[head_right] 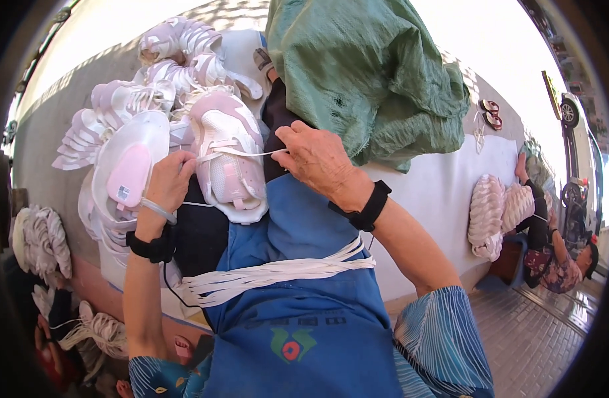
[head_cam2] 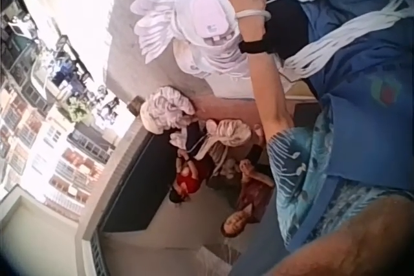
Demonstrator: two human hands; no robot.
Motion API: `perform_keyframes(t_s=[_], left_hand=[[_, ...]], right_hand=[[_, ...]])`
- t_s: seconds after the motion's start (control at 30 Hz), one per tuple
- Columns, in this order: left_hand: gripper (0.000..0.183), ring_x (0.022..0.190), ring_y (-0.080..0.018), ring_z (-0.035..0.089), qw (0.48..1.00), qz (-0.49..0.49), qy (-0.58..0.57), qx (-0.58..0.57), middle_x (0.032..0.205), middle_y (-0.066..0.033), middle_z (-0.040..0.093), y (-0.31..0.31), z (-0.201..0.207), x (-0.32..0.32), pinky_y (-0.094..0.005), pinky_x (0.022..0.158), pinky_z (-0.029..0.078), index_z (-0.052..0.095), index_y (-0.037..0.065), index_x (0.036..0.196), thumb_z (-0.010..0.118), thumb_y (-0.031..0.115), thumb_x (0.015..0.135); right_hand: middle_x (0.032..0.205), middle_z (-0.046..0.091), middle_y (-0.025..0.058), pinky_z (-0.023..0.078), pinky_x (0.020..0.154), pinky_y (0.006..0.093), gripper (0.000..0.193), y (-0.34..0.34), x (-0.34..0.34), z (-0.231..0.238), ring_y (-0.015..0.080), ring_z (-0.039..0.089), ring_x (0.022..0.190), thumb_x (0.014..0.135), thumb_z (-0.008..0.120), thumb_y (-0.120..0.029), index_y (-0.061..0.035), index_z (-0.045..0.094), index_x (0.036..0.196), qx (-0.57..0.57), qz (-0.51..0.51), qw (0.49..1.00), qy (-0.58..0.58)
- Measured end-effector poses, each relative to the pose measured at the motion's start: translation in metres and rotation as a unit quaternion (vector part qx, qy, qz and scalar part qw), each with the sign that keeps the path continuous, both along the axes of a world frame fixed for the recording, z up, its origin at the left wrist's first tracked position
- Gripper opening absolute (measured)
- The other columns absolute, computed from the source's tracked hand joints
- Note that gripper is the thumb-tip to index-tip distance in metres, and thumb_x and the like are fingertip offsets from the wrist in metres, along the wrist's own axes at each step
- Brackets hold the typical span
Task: Thread laces through the eyelets of several pairs of pink and white sneakers.
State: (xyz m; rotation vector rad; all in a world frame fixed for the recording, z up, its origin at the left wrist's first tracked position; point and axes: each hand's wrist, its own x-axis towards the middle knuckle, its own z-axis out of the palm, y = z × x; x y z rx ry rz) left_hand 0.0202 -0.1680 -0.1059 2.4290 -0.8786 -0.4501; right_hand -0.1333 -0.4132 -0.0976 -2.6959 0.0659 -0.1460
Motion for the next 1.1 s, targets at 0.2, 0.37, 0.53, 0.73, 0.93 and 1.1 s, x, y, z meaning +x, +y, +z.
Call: perform_keyframes(t_s=[0.2, 0.37, 0.53, 0.73, 0.93, 1.1], left_hand=[[0.019, 0.074, -0.0253, 0.062, 0.985, 0.102, 0.021, -0.139, 0.083, -0.0133, 0.065, -0.003, 0.033, -0.021, -0.0329, 0.071, 0.049, 0.059, -0.001, 0.108, 0.047, 0.008, 0.096], [0.017, 0.071, -0.0302, 0.063, 0.985, 0.068, 0.033, -0.152, 0.08, -0.0176, 0.064, 0.003, 0.025, -0.042, -0.0352, 0.066, 0.049, 0.055, -0.001, 0.11, 0.048, 0.006, 0.095], [0.018, 0.07, -0.0259, 0.061, 0.995, 0.067, 0.073, -0.01, 0.076, -0.0156, 0.063, 0.002, 0.016, -0.041, -0.034, 0.066, 0.047, 0.061, 0.0, 0.099, 0.049, 0.014, 0.097], [0.018, 0.08, -0.041, 0.06, 0.998, 0.0, -0.055, -0.01, 0.083, -0.0226, 0.062, 0.002, -0.003, -0.029, -0.048, 0.071, 0.047, 0.061, 0.0, 0.093, 0.052, 0.015, 0.093], [0.018, 0.072, -0.0402, 0.062, 0.998, 0.04, -0.01, -0.037, 0.076, -0.0214, 0.064, -0.012, 0.0, -0.02, -0.0444, 0.066, 0.049, 0.065, 0.001, 0.095, 0.054, 0.016, 0.092], [0.022, 0.062, -0.014, 0.064, 0.99, 0.08, 0.108, -0.031, 0.071, -0.0074, 0.062, -0.012, -0.008, -0.013, -0.0268, 0.047, 0.048, 0.065, 0.002, 0.101, 0.053, 0.02, 0.095]], right_hand=[[0.073, 0.062, 0.0157, 0.05, 0.061, 0.0367, 0.023, 0.001, -0.012, 0.038, 0.0327, 0.063, 0.071, 0.085, 0.068, -0.023, -0.0015, 0.063, 0.09, 0.142, -0.069, 0.977, 0.142], [0.076, 0.063, 0.0194, 0.049, 0.065, 0.0414, 0.015, 0.029, -0.015, 0.03, 0.0351, 0.063, 0.072, 0.084, 0.064, -0.014, 0.0004, 0.062, 0.086, 0.275, -0.027, 0.961, 0.02], [0.083, 0.059, 0.0159, 0.051, 0.066, 0.0436, 0.01, 0.032, -0.023, -0.002, 0.0356, 0.062, 0.074, 0.086, 0.058, -0.009, -0.0005, 0.06, 0.091, 0.082, -0.011, 0.997, 0.012], [0.084, 0.056, 0.0142, 0.048, 0.067, 0.0429, 0.013, 0.032, -0.001, -0.002, 0.0364, 0.06, 0.075, 0.087, 0.059, -0.011, -0.0032, 0.063, 0.097, 0.033, -0.015, 0.996, 0.076], [0.085, 0.057, 0.0141, 0.047, 0.069, 0.043, 0.011, 0.041, 0.026, -0.02, 0.035, 0.059, 0.077, 0.088, 0.058, -0.012, -0.0029, 0.064, 0.09, 0.09, -0.045, 0.995, 0.016], [0.081, 0.057, 0.0144, 0.047, 0.072, 0.0421, 0.015, 0.023, 0.036, -0.027, 0.0343, 0.058, 0.078, 0.088, 0.057, -0.015, -0.0028, 0.066, 0.089, 0.094, -0.077, 0.993, 0.002]])
